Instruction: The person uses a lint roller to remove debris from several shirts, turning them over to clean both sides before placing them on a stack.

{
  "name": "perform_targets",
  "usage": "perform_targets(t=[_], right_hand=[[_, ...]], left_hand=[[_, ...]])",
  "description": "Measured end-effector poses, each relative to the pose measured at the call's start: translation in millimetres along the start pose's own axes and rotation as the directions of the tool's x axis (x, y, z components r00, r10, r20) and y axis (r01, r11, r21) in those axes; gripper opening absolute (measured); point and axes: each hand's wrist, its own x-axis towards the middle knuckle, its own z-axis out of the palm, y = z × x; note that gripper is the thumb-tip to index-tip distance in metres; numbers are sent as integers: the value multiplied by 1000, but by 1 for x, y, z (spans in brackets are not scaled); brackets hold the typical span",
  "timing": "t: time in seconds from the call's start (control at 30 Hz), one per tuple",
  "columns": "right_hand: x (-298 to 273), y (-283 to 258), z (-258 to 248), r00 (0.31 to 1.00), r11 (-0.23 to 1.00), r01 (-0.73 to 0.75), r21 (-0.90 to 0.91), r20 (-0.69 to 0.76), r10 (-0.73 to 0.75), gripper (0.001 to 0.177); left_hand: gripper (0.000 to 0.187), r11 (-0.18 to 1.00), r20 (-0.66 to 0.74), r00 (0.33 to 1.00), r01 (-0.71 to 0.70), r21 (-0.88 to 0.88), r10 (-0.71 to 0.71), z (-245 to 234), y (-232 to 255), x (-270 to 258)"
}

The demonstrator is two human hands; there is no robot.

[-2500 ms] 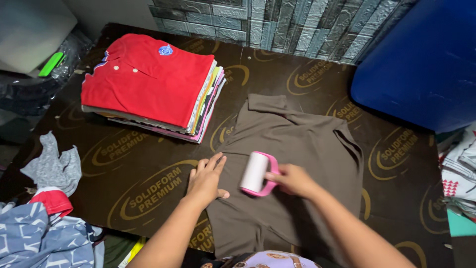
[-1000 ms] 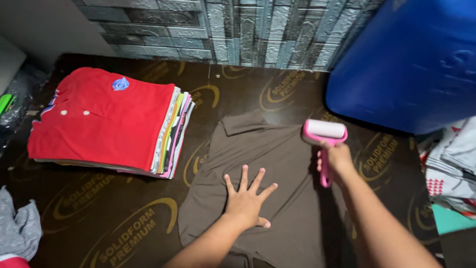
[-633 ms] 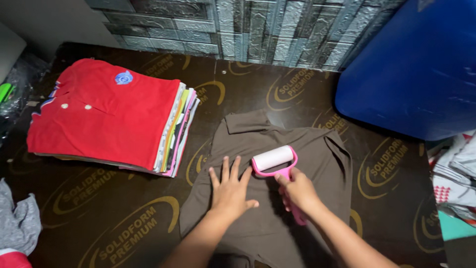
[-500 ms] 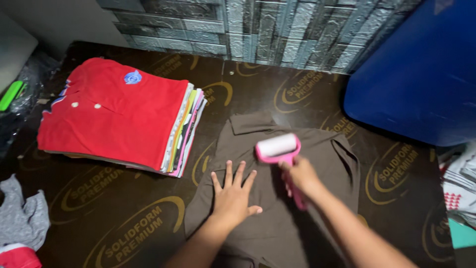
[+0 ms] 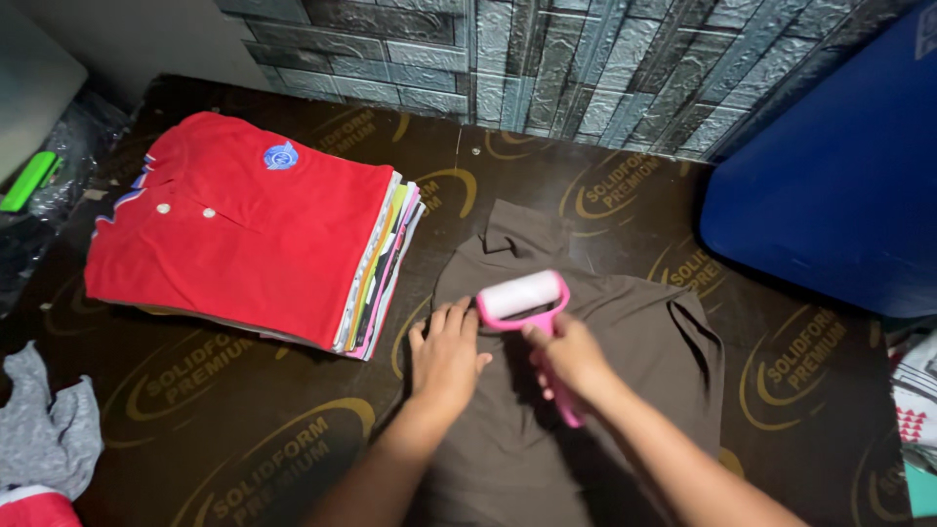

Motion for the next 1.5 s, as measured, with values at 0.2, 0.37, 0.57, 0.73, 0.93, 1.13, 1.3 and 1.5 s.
perform_targets(t=[0.2,0.37,0.57,0.73,0.93,1.13,1.3,1.5], right_hand=[[47,-19,6,998,998,53,-24,-27,-54,24],[88,-46,-7,985,994,95,54,-147,-86,25],[30,-15,-75,892,968,165,-191,-390,-229,29],[0,36,-118,704,898,190,-396,-583,-406,32],[21,68,-129,732,954,193,-232,-614,-297,29],[27,49,-149,787,848,479,228,-539,-300,29],[-18,-21,-178,594,526,799,292,-524,-611,19],[-78,-71,-213,486,263,855,447,-514,-706,36]], left_hand=[[67,994,-62,993,-101,-47,98,2,-6,-12],[62,990,-61,991,-124,-65,120,-9,-7,-32],[27,986,278,950,162,-47,-142,-29,-15,-27],[44,880,-4,923,366,-303,-385,-13,-36,15],[80,772,-68,874,385,-506,-481,37,-34,67],[47,-171,601,746,577,-799,-287,56,-51,115],[11,-426,401,914,338,-839,-64,-49,-25,160],[13,-529,-118,985,-32,-848,129,-160,-2,165]])
